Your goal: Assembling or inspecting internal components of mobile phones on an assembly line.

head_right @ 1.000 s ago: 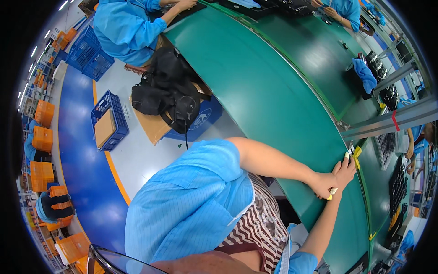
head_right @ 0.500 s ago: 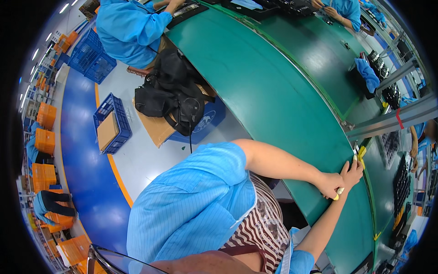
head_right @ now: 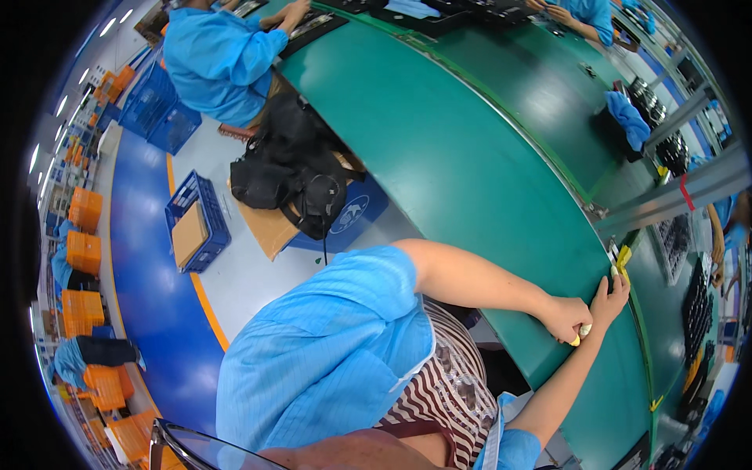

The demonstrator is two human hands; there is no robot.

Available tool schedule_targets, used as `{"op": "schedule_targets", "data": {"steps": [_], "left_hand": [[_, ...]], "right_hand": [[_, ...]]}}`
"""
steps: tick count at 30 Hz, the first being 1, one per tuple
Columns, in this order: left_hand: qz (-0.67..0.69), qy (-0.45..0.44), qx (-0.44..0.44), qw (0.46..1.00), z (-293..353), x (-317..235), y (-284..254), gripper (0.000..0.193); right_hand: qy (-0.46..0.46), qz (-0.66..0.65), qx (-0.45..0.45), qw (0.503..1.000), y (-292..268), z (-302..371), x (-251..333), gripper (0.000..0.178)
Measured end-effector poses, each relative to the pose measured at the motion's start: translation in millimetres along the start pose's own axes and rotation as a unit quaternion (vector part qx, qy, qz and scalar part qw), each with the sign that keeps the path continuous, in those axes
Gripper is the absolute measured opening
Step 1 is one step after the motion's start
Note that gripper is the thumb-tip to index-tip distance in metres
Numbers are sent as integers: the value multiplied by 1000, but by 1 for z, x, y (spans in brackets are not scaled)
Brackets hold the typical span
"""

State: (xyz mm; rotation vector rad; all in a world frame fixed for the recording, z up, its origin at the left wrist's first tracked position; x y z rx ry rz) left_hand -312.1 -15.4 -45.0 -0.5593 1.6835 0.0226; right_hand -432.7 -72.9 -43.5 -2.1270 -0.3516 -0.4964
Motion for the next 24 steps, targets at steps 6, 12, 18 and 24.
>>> {"op": "schedule_targets", "data": {"steps": [6, 12, 18, 24], "left_hand": [[-127, 27, 0, 991, -6, -14, -1, 18], [-47, -82, 29, 995, -9, 5, 9, 17], [-9, -114, 66, 991, -11, -11, 31, 19], [-19, -106, 55, 993, -9, -10, 30, 19]], "right_hand": [[63, -143, -61, 986, -29, -2, 23, 23], [95, -157, -90, 979, -37, -10, 5, 17], [85, -203, -132, 967, -65, 10, -6, 17], [96, -230, -125, 960, -60, 12, -6, 20]]}}
Point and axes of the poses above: each hand's wrist, its own z-axis away from the middle knuckle, its own y-axis out of the palm, x = y × z, the point moved 10 cm from there along -z, towards the middle knuckle, and after that the axes turned 14 degrees about -z, right-handed, at the moved point
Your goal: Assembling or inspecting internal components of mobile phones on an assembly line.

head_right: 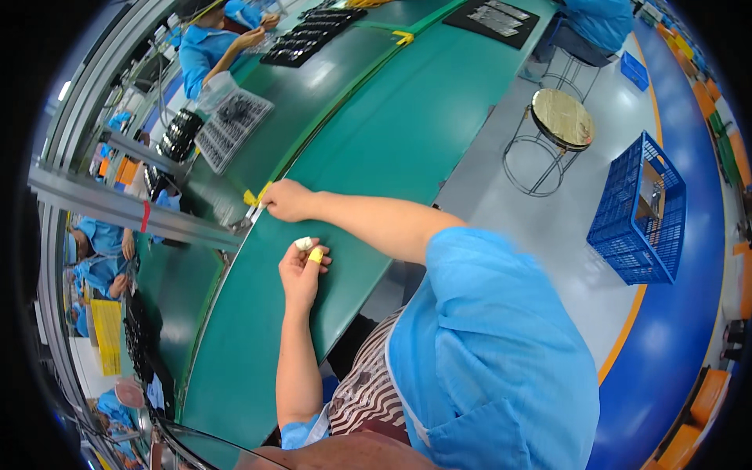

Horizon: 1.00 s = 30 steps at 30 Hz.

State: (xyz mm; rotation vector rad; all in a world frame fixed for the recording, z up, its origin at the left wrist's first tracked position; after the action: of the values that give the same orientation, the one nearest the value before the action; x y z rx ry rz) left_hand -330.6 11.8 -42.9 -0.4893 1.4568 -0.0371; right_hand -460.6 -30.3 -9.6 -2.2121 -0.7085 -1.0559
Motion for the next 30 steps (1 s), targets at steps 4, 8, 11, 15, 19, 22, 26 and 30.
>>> {"op": "schedule_targets", "data": {"steps": [4, 8, 11, 15, 19, 22, 26, 30], "left_hand": [[-9, 9, -11, 1000, 2, -2, -6, 18], [-25, -2, -23, 999, 3, 2, -10, 18], [-34, -7, -31, 999, 2, 3, -9, 18], [-48, -2, -30, 998, 3, -2, -6, 18], [-70, 14, -32, 997, 4, -2, -4, 18], [-74, 21, -35, 996, 5, -2, -4, 18], [-61, 25, -40, 997, 5, -1, -3, 18], [-63, 28, -43, 997, 6, -1, -4, 18]], "right_hand": [[-13, -11, -5, 1000, 7, -3, -1, 20], [7, 0, 19, 1000, 14, -6, 0, 22], [7, -10, 21, 1000, 11, -5, 1, 18], [3, -17, 8, 1000, 10, -6, -3, 17], [2, -13, 21, 1000, 15, -7, -9, 19], [1, -18, 20, 1000, 14, -8, -10, 20], [-37, -40, -35, 998, 4, -6, -4, 16], [-35, -34, -22, 999, 6, -8, -2, 15]]}}
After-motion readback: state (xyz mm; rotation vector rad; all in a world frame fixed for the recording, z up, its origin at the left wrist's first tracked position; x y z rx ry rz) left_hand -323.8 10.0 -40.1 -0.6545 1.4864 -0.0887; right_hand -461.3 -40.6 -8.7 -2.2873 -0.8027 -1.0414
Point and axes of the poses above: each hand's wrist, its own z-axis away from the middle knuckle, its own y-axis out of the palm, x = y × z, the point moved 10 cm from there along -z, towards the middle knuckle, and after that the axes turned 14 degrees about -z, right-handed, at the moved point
